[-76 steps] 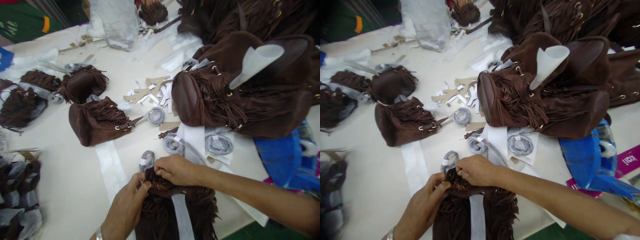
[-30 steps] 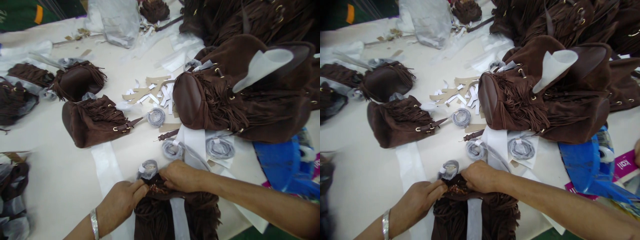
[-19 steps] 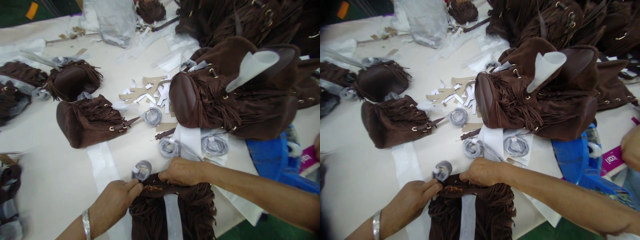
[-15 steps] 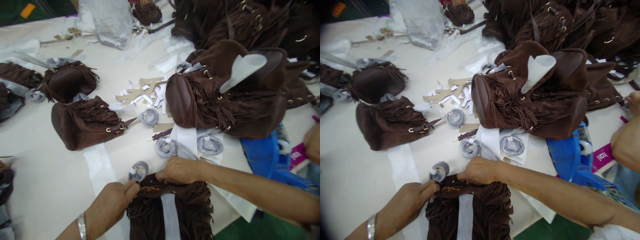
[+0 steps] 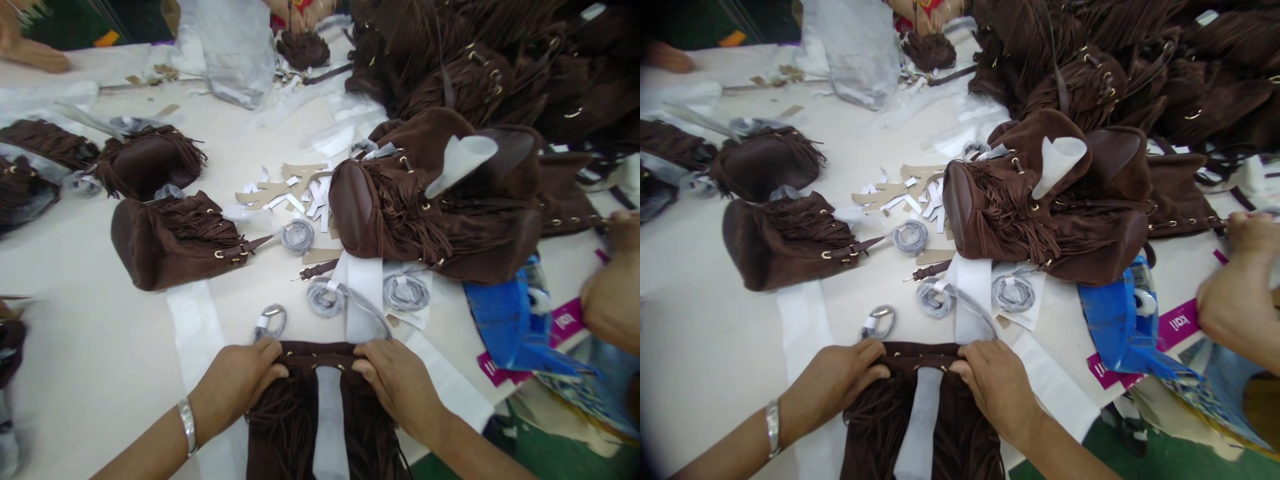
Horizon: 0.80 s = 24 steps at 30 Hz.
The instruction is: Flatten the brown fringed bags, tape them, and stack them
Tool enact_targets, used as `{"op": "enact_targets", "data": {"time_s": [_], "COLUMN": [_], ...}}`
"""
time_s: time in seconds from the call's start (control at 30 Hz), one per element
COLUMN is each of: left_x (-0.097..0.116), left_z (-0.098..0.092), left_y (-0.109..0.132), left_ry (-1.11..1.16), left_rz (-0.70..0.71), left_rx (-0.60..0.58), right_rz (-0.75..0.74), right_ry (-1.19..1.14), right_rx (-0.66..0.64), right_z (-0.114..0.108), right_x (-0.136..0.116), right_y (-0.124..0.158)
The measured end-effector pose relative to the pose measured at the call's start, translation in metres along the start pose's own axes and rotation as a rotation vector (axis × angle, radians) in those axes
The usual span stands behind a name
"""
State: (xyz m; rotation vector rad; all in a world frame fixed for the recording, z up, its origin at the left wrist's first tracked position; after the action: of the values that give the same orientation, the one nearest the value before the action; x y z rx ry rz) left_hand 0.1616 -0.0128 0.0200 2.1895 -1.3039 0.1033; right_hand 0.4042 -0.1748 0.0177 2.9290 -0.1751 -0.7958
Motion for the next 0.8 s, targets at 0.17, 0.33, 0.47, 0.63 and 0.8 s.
{"op": "enact_targets", "data": {"time_s": [0.17, 0.33, 0.47, 0.63, 0.8], "left_x": [0.001, 0.006, 0.016, 0.058, 0.131], "left_z": [0.003, 0.007, 0.005, 0.003, 0.011], "left_y": [0.001, -0.001, 0.003, 0.053, 0.105], "left_ry": [-0.102, -0.161, -0.156, 0.044, 0.019], "left_rz": [-0.041, -0.077, -0.147, -0.21, 0.22], "left_rx": [0.023, 0.061, 0.098, 0.483, 0.598], "right_rz": [-0.069, -0.102, -0.105, -0.108, -0.326], "right_ry": [0.288, 0.401, 0.426, 0.277, 0.082], "right_rx": [0.063, 0.099, 0.076, 0.226, 0.231], "right_z": [0.029, 0.036, 0.032, 0.003, -0.024], "right_x": [0.012, 0.016, 0.012, -0.016, -0.063], "right_y": [-0.011, -0.015, -0.013, 0.032, 0.105]}}
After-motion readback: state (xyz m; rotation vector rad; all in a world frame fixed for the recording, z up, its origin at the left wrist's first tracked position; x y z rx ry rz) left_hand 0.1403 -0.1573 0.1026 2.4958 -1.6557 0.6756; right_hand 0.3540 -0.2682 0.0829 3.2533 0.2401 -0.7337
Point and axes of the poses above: each hand's wrist, its own y-axis away from the middle knuckle, its own z-axis out of the palm, x = y × z, the point moved 1 cm from there along -y, towards the middle knuckle, and after that the axes turned 2 degrees about x, right-handed, at the moved point
